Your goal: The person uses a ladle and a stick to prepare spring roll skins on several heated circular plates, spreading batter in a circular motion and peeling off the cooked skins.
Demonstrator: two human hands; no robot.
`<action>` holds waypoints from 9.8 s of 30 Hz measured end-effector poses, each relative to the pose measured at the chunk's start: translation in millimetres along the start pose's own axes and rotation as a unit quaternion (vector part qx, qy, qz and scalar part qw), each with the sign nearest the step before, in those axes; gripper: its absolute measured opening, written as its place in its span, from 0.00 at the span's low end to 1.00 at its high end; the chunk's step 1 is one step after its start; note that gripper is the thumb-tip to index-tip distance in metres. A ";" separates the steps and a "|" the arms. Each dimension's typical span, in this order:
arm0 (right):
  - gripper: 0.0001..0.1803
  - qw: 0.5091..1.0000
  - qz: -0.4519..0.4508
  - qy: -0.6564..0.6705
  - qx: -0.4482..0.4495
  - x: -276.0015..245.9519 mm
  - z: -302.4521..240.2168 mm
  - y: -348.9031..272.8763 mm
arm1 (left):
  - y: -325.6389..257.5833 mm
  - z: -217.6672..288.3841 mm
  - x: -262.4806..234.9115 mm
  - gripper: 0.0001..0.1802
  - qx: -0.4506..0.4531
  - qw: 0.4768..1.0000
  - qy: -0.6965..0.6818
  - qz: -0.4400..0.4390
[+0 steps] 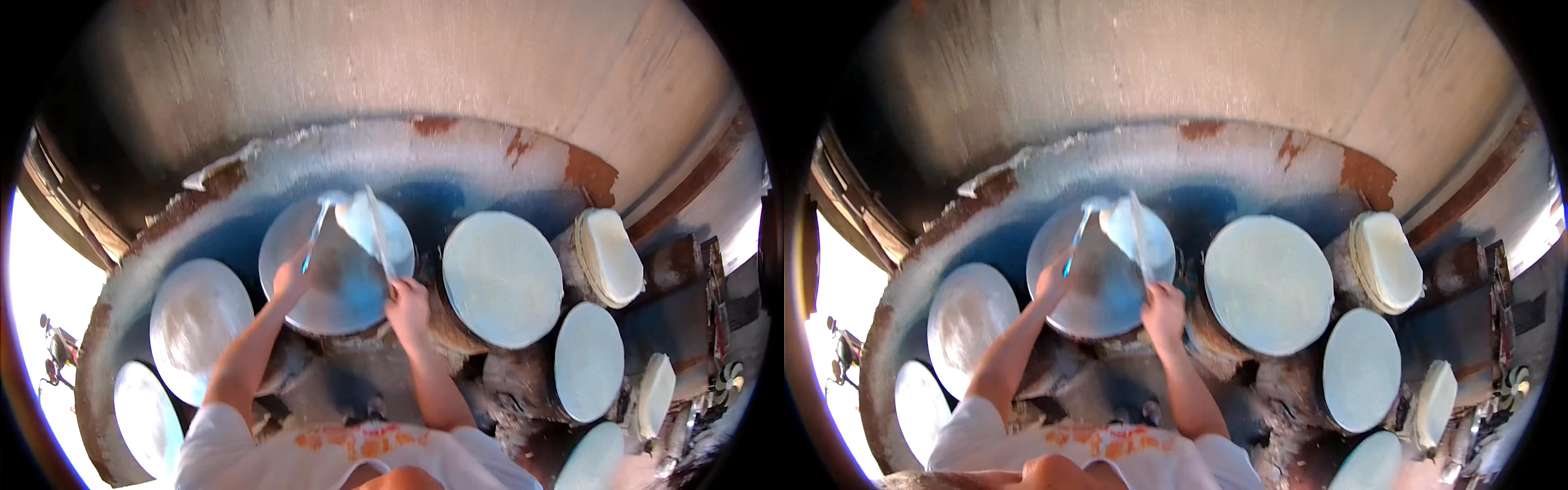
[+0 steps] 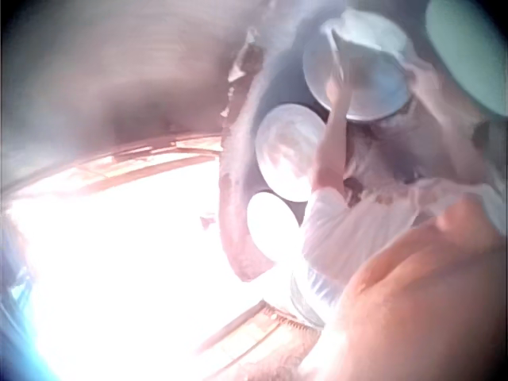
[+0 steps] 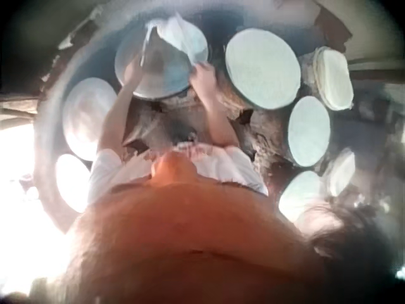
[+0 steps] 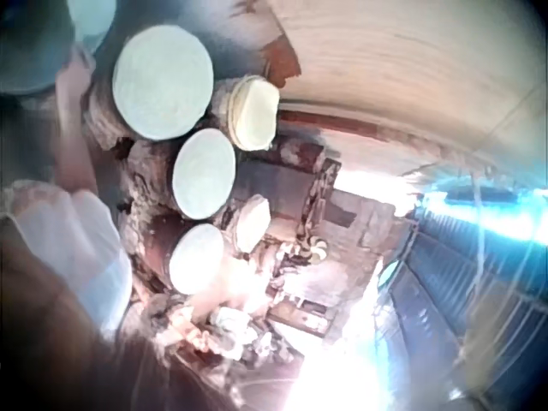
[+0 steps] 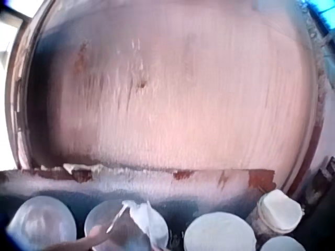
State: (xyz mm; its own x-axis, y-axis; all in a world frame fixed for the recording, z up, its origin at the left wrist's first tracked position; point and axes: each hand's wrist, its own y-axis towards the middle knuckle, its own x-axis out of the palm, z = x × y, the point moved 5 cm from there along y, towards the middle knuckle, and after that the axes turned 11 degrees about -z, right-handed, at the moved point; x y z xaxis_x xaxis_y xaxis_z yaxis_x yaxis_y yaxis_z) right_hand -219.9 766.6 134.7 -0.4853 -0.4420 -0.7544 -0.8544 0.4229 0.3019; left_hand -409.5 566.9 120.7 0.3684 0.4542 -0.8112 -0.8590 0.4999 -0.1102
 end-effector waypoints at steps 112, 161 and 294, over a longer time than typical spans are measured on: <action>0.13 0.707 -0.118 0.636 0.285 146.6 -112.6 -184.8 | -338.6 46.3 -88.4 0.34 0.064 0.595 -0.801 -0.020; 0.16 0.992 -0.112 0.003 0.055 -41.1 110.9 -72.4 | -126.0 135.7 7.3 0.06 -0.169 0.379 -0.876 -0.244; 0.14 0.729 -0.432 0.192 -0.495 255.4 -292.3 0.8 | -396.2 -19.1 -198.2 0.36 0.115 0.679 -0.487 0.537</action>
State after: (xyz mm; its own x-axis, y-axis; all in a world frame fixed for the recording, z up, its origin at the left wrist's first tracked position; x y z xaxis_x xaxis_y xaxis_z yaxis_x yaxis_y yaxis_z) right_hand -398.8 422.8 112.6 0.4597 -0.4748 -0.7505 -0.4947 -0.8387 0.2276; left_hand -149.0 264.7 314.2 -0.2708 0.8642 0.4241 -0.7805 -0.4549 0.4288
